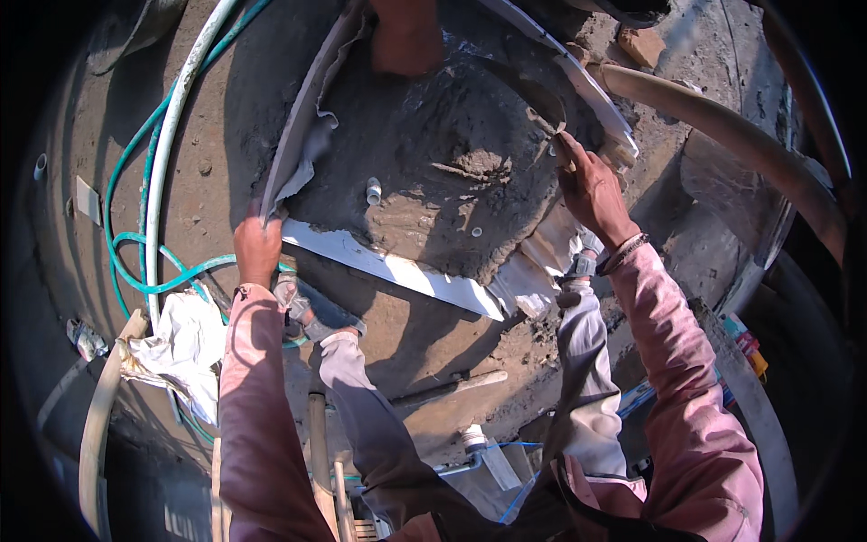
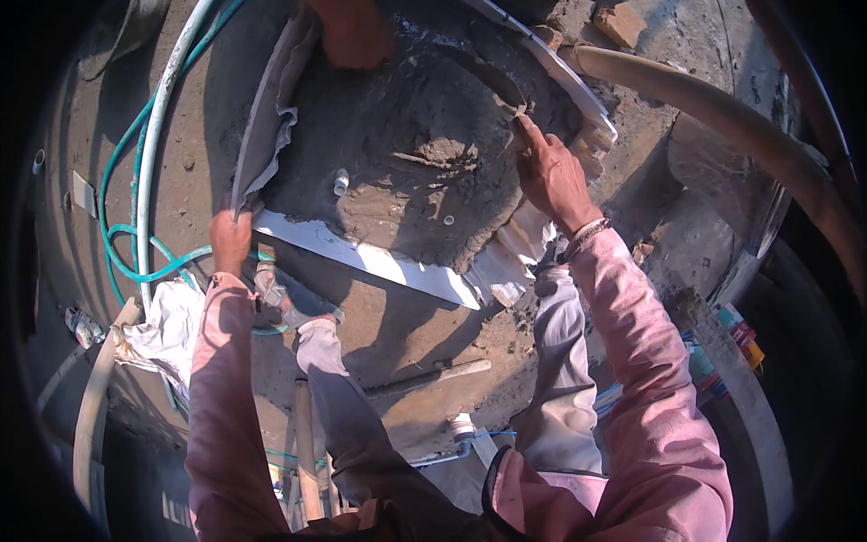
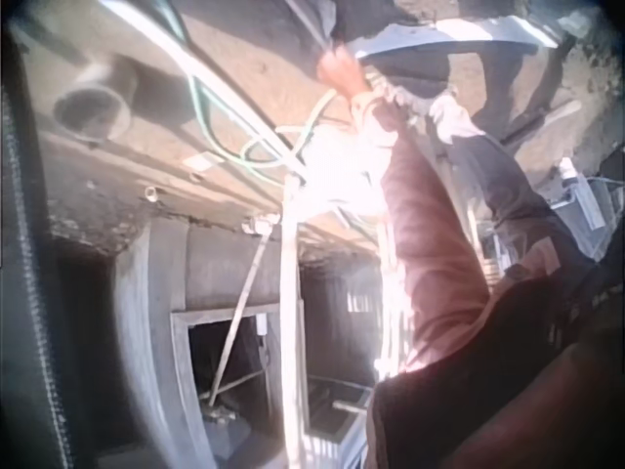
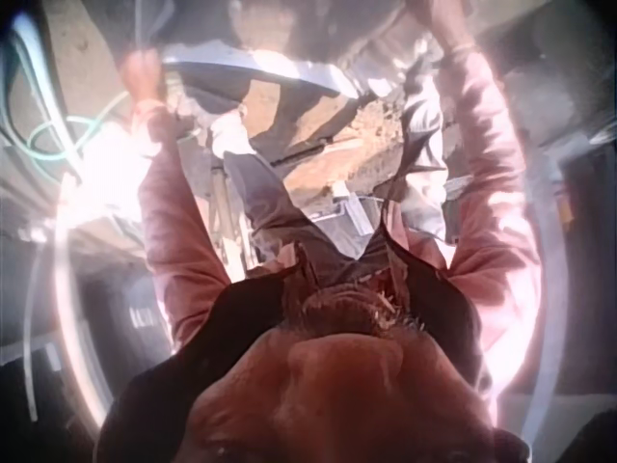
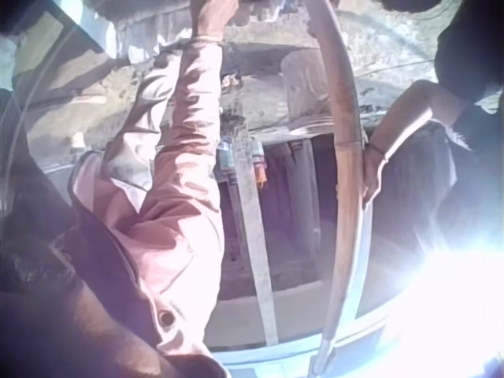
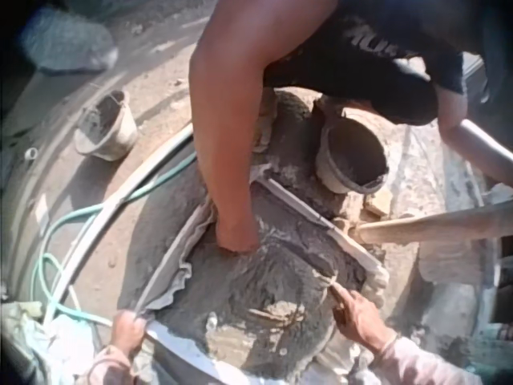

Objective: The person uses a trowel to spread and smooth wet concrete inside a small wooden frame.

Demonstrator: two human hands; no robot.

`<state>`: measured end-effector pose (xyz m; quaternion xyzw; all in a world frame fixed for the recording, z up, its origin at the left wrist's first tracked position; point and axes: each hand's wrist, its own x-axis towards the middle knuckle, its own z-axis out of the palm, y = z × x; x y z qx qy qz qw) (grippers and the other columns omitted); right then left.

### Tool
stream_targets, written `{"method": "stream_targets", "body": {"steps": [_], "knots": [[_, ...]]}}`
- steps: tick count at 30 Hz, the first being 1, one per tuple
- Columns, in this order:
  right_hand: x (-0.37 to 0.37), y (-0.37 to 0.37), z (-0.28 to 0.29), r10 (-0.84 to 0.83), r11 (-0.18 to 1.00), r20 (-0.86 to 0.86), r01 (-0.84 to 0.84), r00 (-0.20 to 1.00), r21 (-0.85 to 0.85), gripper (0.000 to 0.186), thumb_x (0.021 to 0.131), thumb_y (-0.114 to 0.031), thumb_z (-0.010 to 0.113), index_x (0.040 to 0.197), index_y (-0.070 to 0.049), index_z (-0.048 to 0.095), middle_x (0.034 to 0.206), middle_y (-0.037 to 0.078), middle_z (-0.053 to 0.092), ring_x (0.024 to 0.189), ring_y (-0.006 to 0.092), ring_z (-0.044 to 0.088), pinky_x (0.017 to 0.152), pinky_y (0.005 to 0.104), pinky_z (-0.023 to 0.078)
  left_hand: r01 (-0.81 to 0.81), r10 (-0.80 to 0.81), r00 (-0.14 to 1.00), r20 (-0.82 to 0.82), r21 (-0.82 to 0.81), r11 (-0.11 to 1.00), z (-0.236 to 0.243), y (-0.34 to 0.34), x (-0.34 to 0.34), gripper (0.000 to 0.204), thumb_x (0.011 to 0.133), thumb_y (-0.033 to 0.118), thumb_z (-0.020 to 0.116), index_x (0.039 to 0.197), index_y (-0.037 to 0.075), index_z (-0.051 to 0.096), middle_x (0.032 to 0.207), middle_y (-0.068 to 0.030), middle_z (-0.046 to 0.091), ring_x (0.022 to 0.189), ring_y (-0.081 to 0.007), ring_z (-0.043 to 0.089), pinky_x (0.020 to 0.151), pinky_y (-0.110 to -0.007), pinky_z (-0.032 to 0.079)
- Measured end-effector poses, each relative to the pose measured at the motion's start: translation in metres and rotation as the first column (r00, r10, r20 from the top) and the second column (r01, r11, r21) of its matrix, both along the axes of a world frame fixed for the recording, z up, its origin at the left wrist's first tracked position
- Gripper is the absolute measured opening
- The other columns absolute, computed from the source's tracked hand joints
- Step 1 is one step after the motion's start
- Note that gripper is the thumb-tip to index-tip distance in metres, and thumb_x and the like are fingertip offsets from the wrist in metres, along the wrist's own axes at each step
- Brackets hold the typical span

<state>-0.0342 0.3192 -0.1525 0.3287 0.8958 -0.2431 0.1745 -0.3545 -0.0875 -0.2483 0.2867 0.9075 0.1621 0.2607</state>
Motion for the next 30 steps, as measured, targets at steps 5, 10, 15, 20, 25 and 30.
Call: {"method": "stream_targets", "body": {"steps": [5,10,15,20,25,30], "knots": [[0.021,-0.001,0.031,0.208,0.972,0.306,-0.231,0.929,0.039,0.053,0.09,-0.011,0.054,0.142,-0.017,0.044,0.104,0.02,0.055,0.078,0.0376,0.064,0.066,0.0479,0.052,-0.002,0.003,1.0,-0.025,0.045,0.999,0.0,0.004,0.0,0.022,0.081,0.021,0.062,0.084,-0.001,0.06,0.078,-0.0278,0.063,0.076,-0.0485,0.06,0.071,-0.056,0.046],[0.02,-0.009,0.07,0.243,0.956,0.229,-0.273,0.943,0.109,0.053,0.089,-0.01,0.052,0.141,-0.02,0.048,0.092,0.015,0.05,0.072,0.034,0.062,0.063,0.0448,0.051,-0.011,0.011,1.0,-0.028,-0.001,1.0,-0.005,0.001,-0.001,0.021,0.081,0.02,0.062,0.085,-0.001,0.061,0.08,-0.0277,0.063,0.079,-0.0486,0.061,0.071,-0.056,0.047],[-0.056,-0.018,0.049,0.404,0.909,0.22,-0.418,0.888,0.015,0.048,0.094,-0.01,0.045,0.14,-0.023,0.049,0.104,0.014,0.052,0.083,0.0304,0.064,0.066,0.0421,0.053,-0.038,0.038,0.999,0.014,0.012,0.999,0.003,0.007,-0.001,0.022,0.082,0.02,0.062,0.089,0.0,0.062,0.082,-0.0275,0.064,0.081,-0.0488,0.061,0.072,-0.056,0.047],[-0.024,0.008,0.035,0.551,0.787,0.391,-0.615,0.737,0.051,0.047,0.096,-0.015,0.039,0.142,-0.024,0.048,0.114,0.015,0.053,0.084,0.0292,0.065,0.072,0.0404,0.056,0.014,-0.015,0.999,-0.031,-0.041,0.999,-0.003,-0.001,-0.001,0.024,0.083,0.02,0.061,0.099,0.002,0.063,0.085,-0.0275,0.064,0.084,-0.048,0.061,0.074,-0.056,0.047],[-0.003,0.027,0.054,0.429,0.869,0.435,-0.493,0.792,0.041,0.053,0.09,-0.009,0.046,0.141,-0.025,0.05,0.108,0.015,0.054,0.082,0.031,0.066,0.069,0.0419,0.055,-0.009,0.01,0.999,0.031,-0.056,0.998,0.0,0.005,-0.002,0.027,0.086,0.02,0.059,0.108,0.005,0.062,0.089,-0.0271,0.065,0.085,-0.0481,0.061,0.074,-0.054,0.047],[-0.006,0.034,0.051,0.397,0.864,0.279,-0.458,0.874,0.206,0.053,0.09,-0.009,0.047,0.14,-0.024,0.05,0.112,0.016,0.053,0.083,0.0305,0.064,0.07,0.0426,0.054,-0.026,0.027,0.999,0.02,-0.015,1.0,-0.005,-0.002,-0.001,0.03,0.088,0.02,0.058,0.115,0.007,0.063,0.091,-0.0266,0.066,0.088,-0.048,0.062,0.075,-0.053,0.048]]}}
